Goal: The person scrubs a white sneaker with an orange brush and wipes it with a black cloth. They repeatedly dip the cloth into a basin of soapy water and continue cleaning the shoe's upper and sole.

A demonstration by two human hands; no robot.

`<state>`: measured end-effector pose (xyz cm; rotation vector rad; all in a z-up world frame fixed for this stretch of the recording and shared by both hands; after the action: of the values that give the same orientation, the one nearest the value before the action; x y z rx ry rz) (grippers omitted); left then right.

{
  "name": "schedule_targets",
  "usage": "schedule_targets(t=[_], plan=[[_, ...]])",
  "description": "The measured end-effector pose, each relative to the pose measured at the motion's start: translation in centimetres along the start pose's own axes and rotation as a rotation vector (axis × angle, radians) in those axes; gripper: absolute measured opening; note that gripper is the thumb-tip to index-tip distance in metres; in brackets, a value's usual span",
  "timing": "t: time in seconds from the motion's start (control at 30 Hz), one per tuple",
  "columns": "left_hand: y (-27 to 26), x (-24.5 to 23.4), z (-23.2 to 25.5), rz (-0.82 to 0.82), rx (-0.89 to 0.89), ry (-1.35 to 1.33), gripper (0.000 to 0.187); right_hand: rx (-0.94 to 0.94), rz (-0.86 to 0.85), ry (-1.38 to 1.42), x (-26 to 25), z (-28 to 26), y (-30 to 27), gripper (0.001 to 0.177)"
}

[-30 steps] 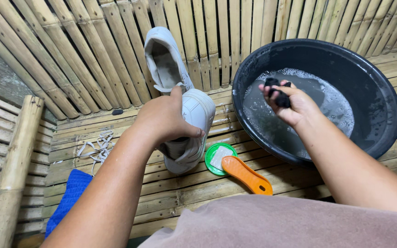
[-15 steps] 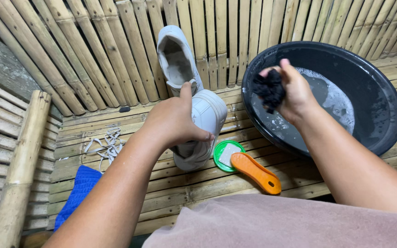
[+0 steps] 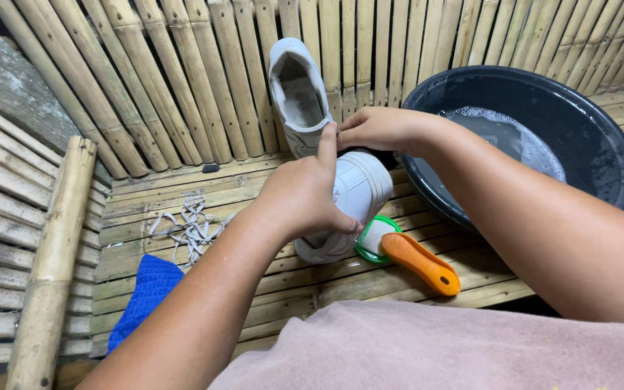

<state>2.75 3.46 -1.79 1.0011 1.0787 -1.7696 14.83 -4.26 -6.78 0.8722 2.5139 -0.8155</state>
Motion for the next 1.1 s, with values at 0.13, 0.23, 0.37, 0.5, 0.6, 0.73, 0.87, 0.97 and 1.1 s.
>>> schedule_targets(t=[0.13,0.23,0.37,0.5,0.6,0.73,0.87,0.97,1.1], plan=[[-0.1,0.1,-0.6,-0.021,-0.014,0.013,0.153,0.116,0.002,-0.138,0.4,-1.0,-0.2,0.04],[-0.2,0.0,-0.8,-0.021,-0.018,0.014,0.153,0.106,0.012,-0.193,0.8,-2.3,-0.9,0.04],[-0.3,-0.2,-1.2,-0.011,-0.008,-0.006,0.151,0.015,0.027,-0.262,1.2,-3.6,-1.7,0.041],[-0.1,-0.7,-1.3,0.005,0.025,-0.018,0.151,-0.073,0.073,-0.394,0.9,-4.7,-2.2,0.045],[0.3,-0.1,-1.9,-0.07,-0.009,-0.069,0.147,-0.094,0.095,-0.406,0.8,-4.8,-2.7,0.045],[0.7,-0.6,-1.8,-0.023,0.05,-0.039,0.146,-0.141,0.153,-0.479,0.8,-5.6,-3.6,0.039],[1.4,-0.7,-2.2,-0.015,0.078,-0.045,0.146,-0.167,0.236,-0.505,0.6,-6.1,-4.5,0.032],[1.8,-0.9,-2.4,-0.009,0.099,-0.065,0.145,-0.293,0.308,-0.563,0.8,-7.3,-5.5,0.026],[2.3,-0.8,-2.8,-0.022,0.097,-0.089,0.146,-0.341,0.416,-0.507,1.1,-7.3,-6.9,0.023]])
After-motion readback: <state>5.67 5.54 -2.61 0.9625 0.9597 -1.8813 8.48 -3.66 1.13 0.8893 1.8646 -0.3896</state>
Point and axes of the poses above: each hand's wrist, its own y-axis towards the middle knuckle, its own x-axis out of the palm, z = x × y, the point moved 10 cm from there along y, towards the middle knuckle, and after that the axes turned 8 degrees about -z, right-handed, at the moved point
